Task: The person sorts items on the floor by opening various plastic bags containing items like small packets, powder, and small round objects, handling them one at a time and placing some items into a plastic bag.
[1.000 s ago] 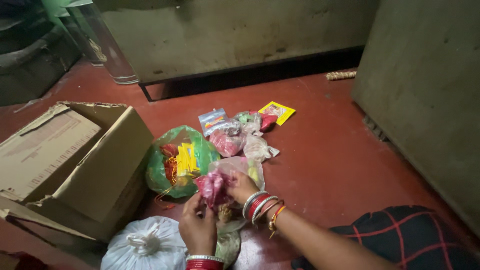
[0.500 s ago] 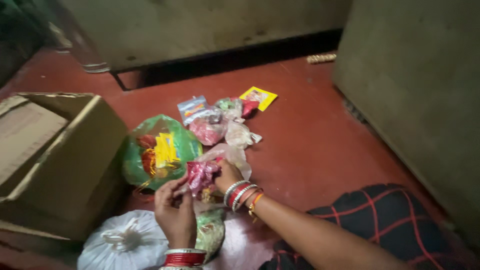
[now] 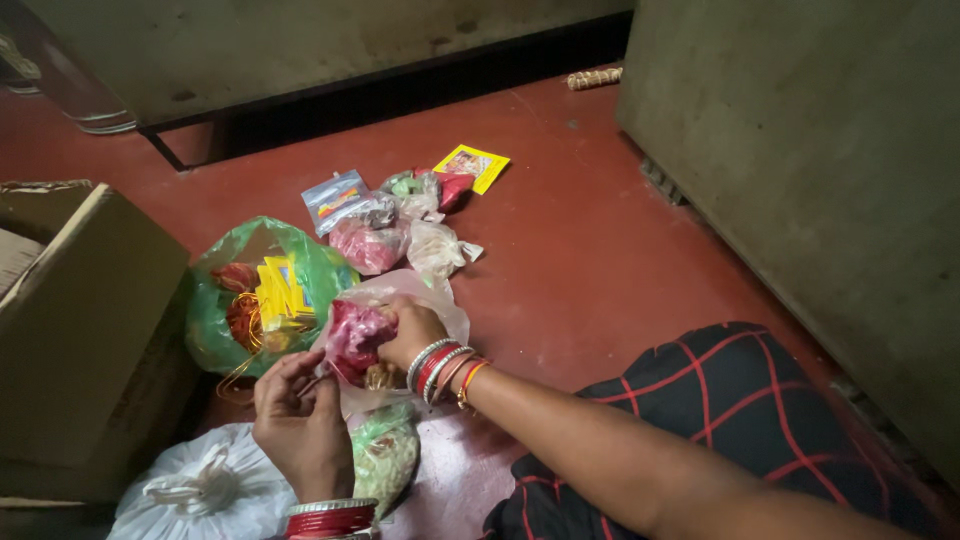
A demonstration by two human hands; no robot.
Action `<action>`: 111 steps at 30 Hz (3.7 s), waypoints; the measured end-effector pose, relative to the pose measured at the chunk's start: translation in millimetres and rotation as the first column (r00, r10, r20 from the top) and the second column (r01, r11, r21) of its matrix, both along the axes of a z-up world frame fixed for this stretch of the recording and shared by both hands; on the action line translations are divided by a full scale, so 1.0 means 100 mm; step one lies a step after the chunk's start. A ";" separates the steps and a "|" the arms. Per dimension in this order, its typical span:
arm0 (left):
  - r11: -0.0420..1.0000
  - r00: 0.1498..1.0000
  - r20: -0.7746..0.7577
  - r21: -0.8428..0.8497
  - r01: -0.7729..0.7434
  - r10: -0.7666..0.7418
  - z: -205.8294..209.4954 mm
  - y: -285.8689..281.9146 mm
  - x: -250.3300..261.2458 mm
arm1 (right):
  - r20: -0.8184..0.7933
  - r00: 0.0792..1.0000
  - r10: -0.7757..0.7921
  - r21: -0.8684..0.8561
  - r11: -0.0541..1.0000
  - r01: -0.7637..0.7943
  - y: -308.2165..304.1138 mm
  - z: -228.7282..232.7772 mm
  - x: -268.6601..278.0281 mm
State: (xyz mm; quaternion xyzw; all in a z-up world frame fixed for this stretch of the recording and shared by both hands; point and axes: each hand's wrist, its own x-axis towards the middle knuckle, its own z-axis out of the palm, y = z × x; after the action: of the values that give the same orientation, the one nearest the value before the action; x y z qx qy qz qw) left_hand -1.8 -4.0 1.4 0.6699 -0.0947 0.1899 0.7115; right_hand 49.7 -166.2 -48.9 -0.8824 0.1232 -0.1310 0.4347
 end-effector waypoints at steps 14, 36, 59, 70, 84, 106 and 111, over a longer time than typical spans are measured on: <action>1.000 1.000 0.002 -0.002 -0.025 0.025 0.04 0.00 -0.01 | -0.053 0.956 0.290 -0.207 0.933 -0.294 0.06 -0.09 -0.09; 0.988 0.976 -0.220 -0.149 -0.036 0.003 -0.27 0.07 0.19 | 0.153 0.941 -0.302 -0.036 0.950 0.310 -0.59 0.36 0.26; 0.908 0.977 -0.194 -0.387 -0.160 0.089 -0.70 0.11 0.49 | -0.142 0.982 0.125 -0.102 0.985 -0.140 -0.41 0.01 0.27; 0.944 0.977 -0.193 -0.296 -0.143 0.087 -1.20 0.23 0.74 | -0.195 0.960 -0.202 -0.114 0.977 0.182 -1.12 -0.69 0.72; 0.963 0.960 -0.082 -0.028 -0.269 0.266 -0.71 0.17 0.50 | 0.299 0.917 0.263 0.467 0.798 -0.381 -1.09 -0.27 1.11; 0.619 0.687 -0.297 -0.733 0.281 -0.663 0.04 0.00 0.16 | 0.290 0.731 0.617 0.730 0.351 -0.586 -0.57 1.66 0.16; 0.780 0.860 -0.305 -0.606 0.156 -0.409 -0.15 -0.02 0.22 | -0.065 0.902 0.427 0.774 0.592 -0.225 -0.69 1.31 0.29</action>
State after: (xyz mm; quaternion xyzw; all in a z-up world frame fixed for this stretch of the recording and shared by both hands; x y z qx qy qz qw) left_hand 20.5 -6.1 -13.4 0.4326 0.0188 -0.0511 0.8999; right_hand 78.3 -235.0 82.0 -0.6395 0.0533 0.1236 0.7569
